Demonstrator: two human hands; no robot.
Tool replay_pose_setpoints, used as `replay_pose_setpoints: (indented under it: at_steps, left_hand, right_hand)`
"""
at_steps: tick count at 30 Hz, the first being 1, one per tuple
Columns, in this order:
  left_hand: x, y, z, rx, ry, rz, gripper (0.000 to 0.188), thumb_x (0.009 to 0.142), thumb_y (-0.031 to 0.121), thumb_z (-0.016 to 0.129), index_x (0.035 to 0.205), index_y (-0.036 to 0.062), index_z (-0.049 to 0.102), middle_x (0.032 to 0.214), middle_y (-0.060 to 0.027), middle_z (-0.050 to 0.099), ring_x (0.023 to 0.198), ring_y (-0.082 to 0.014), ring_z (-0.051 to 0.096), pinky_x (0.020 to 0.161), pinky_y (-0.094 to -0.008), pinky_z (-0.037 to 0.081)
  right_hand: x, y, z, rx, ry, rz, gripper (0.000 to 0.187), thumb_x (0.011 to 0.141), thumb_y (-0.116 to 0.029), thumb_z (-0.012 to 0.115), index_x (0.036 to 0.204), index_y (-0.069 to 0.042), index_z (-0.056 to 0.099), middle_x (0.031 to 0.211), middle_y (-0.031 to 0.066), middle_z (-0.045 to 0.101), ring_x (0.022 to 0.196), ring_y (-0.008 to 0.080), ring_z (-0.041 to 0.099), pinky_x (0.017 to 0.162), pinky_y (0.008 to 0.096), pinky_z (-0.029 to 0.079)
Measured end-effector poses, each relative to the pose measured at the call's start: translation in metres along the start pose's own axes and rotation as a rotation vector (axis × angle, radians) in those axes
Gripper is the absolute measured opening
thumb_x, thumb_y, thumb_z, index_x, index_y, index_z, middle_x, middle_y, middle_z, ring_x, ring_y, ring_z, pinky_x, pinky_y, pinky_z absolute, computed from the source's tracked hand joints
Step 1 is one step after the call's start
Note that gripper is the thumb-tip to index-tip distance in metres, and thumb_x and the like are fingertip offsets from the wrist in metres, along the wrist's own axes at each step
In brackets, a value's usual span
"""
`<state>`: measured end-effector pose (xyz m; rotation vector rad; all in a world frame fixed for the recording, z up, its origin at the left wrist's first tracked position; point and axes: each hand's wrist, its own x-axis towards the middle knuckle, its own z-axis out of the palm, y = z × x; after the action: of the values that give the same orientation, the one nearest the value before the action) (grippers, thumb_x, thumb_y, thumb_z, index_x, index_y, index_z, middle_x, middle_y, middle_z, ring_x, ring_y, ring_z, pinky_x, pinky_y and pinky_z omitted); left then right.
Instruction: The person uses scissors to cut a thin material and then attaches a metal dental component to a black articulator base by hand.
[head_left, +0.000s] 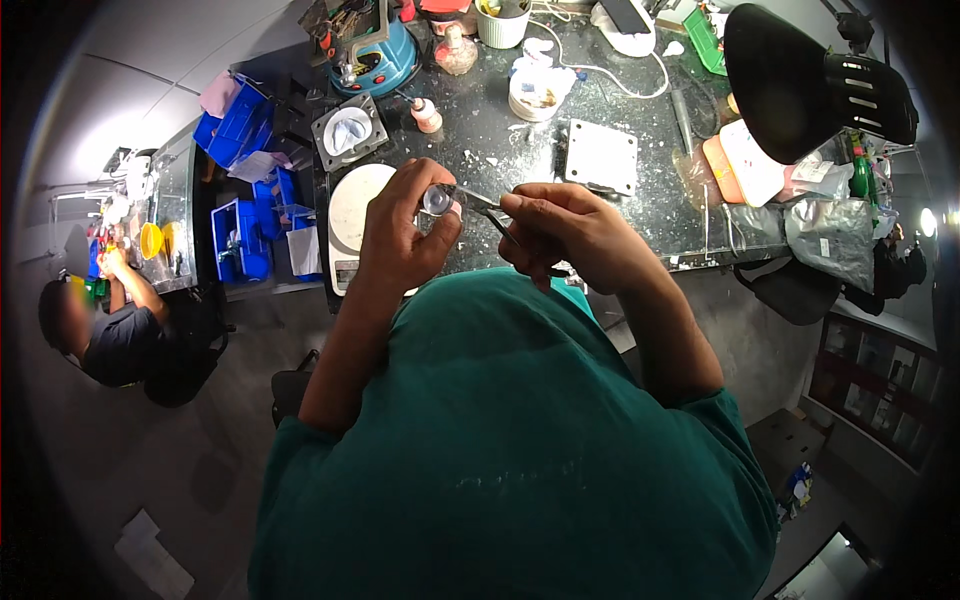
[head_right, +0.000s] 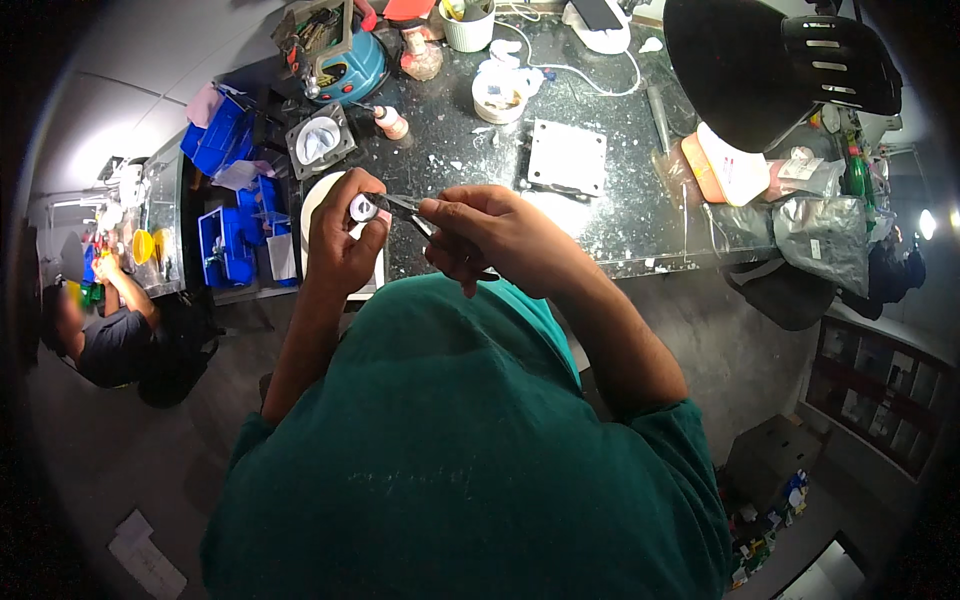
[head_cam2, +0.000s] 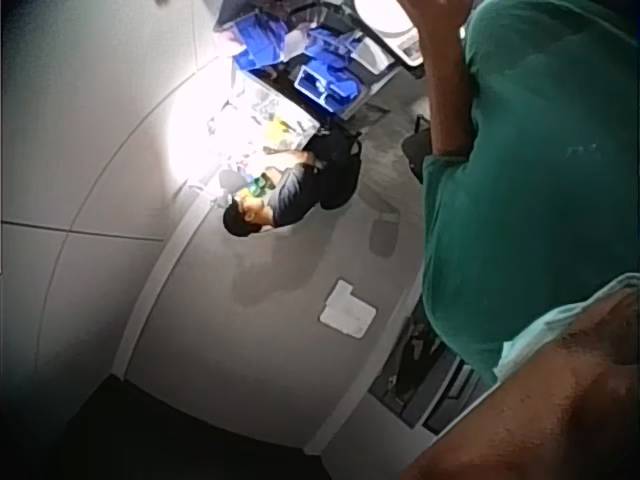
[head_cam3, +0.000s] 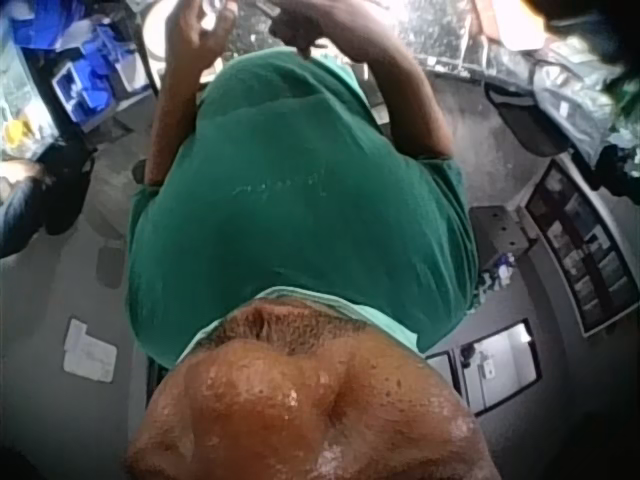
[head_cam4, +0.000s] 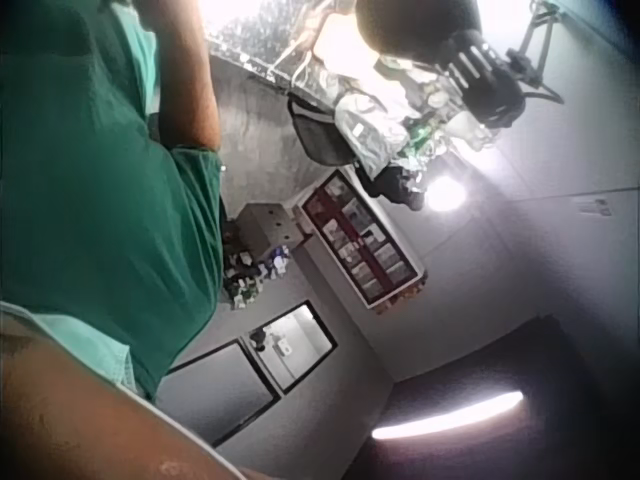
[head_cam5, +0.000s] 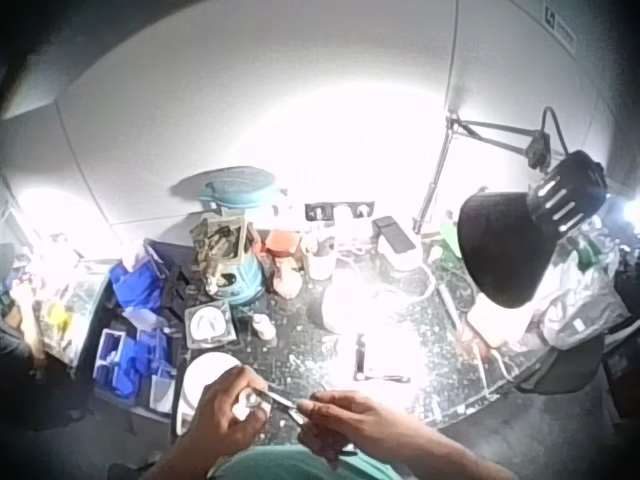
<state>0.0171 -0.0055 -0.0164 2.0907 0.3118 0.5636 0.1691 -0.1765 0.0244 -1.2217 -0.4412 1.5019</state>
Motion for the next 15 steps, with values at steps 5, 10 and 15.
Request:
replay_pose_setpoints:
  at_steps: [5,10,15]
  left_hand:
    - [0.000,-0.004,0.010,-0.048,0.077,0.001,0.021,0.086,0.014,0.063,0.102,0.0020,0.057,0.096,-0.0133,0.057,0.086,-0.0286,0.057,0.074,-0.0383,0.047]
    - [0.004,-0.014,0.016,0.084,0.207,0.214,0.026,0.094,0.024,0.062,0.106,0.0020,0.055,0.102,-0.0128,0.054,0.093,-0.0281,0.051,0.081,-0.0405,0.043]
    - [0.000,-0.019,0.017,-0.014,0.189,0.146,0.025,0.096,0.023,0.058,0.105,0.0015,0.052,0.098,-0.0125,0.050,0.090,-0.0273,0.047,0.081,-0.0395,0.040]
  right_hand:
    - [0.000,0.004,0.007,0.033,0.041,-0.017,0.031,0.104,-0.033,0.056,0.091,-0.005,0.061,0.075,0.0041,0.064,0.061,0.0116,0.061,0.053,0.0261,0.050]
    - [0.001,0.006,0.019,0.145,0.110,-0.019,0.033,0.104,-0.036,0.056,0.090,-0.006,0.060,0.074,0.0043,0.063,0.060,0.0118,0.061,0.056,0.0276,0.053]
    - [0.002,0.011,0.017,0.212,0.057,0.014,0.035,0.104,-0.035,0.055,0.092,-0.003,0.059,0.080,0.0112,0.067,0.069,0.0215,0.070,0.069,0.0347,0.061]
